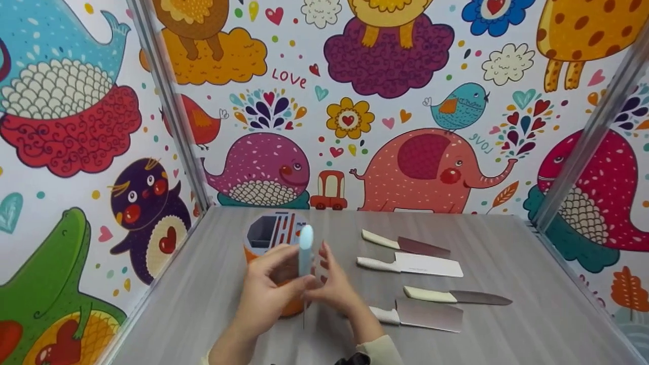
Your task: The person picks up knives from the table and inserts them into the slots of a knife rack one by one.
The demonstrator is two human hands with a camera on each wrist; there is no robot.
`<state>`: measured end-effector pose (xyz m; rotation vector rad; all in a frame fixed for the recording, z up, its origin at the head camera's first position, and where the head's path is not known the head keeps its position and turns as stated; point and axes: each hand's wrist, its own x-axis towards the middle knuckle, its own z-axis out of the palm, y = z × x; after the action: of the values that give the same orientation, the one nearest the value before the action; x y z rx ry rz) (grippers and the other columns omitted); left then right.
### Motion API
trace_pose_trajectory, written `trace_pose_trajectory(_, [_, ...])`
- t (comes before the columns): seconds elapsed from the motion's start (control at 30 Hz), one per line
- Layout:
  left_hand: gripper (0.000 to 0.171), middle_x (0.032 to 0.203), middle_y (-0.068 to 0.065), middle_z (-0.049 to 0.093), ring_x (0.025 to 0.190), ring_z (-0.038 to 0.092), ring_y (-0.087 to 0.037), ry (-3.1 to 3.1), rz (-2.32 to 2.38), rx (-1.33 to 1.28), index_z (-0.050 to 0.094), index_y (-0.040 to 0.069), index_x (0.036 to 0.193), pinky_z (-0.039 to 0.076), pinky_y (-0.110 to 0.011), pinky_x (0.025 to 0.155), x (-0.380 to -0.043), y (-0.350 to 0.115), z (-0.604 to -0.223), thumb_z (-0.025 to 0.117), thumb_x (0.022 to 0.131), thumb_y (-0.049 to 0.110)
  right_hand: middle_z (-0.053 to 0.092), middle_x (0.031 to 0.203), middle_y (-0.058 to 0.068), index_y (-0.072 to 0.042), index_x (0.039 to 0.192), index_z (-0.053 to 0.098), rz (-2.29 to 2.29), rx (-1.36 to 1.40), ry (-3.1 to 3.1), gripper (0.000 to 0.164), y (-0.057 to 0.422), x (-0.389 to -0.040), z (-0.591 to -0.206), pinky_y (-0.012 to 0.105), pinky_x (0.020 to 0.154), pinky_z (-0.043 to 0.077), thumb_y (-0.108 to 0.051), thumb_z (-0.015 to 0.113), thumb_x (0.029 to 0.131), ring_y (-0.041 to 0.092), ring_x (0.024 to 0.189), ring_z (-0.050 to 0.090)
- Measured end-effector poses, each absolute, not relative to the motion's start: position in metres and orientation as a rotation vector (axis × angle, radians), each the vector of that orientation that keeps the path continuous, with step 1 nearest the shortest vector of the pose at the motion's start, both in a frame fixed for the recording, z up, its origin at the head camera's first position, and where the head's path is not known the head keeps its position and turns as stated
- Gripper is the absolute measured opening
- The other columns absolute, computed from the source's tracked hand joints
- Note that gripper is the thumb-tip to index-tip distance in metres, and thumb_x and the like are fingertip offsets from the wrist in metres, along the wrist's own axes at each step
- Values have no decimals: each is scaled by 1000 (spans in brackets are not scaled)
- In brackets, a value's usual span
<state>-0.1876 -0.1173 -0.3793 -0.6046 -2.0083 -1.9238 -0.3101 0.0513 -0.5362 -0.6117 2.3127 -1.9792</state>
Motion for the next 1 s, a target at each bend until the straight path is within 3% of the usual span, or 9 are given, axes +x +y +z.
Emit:
trace_pose_trajectory(0.1, [35, 110, -16, 74, 97, 78, -21, -1888, -1882, -635, 75, 0, 123, 65, -33, 89, -181, -128, -377, 79, 89, -8, 20, 177, 18, -16, 172, 6, -1875, -644, 2298, 128, 37, -306, -546, 67, 126, 30, -20, 94, 80, 46, 158, 30])
trace_pose_trajectory(0.37, [42, 124, -3, 75, 112, 76, -15, -1641, -1814, -641, 63, -15, 135, 59, -30, 100, -169, -141, -363, 67, 93, -17, 31, 175, 3, -30, 171, 10, -1923, -629, 2307, 123, 31, -314, -552, 66, 129, 25, -22, 94, 81, 32, 155, 38])
trace_pose_trajectory(0.5, [43, 127, -5, 75, 116, 76, -15, -1547, -1824, -498, 63, -10, 139, 56, -28, 103, -158, -142, -358, 66, 97, -13, 34, 173, 3, -30, 171, 11, -1912, -618, 2270, 126, 31, -319, -551, 66, 130, 23, -26, 97, 79, 32, 157, 37])
trace_pose_trajectory(0.63, [43, 119, -8, 76, 111, 78, -19, -1323, -1821, -486, 65, -6, 137, 57, -32, 104, -153, -139, -355, 67, 95, -15, 39, 170, 9, -23, 172, 13, -1916, -625, 2301, 129, 34, -321, -547, 64, 130, 25, -20, 99, 76, 35, 156, 38])
trace_pose_trajectory(0.83, [40, 115, -18, 76, 107, 78, -28, -936, -1764, -586, 65, -10, 132, 60, -38, 103, -165, -140, -357, 72, 92, -13, 37, 172, 8, -22, 172, 15, -1921, -616, 2312, 129, 32, -322, -547, 63, 131, 24, -21, 99, 75, 34, 158, 36])
trace_pose_trajectory(1.0, [41, 114, -17, 78, 107, 78, -28, -894, -1612, -612, 67, -9, 129, 61, -36, 101, -200, -143, -366, 80, 91, -3, 39, 171, 7, -24, 171, 17, -1937, -556, 2286, 127, 27, -318, -553, 65, 131, 21, -23, 100, 74, 35, 158, 35])
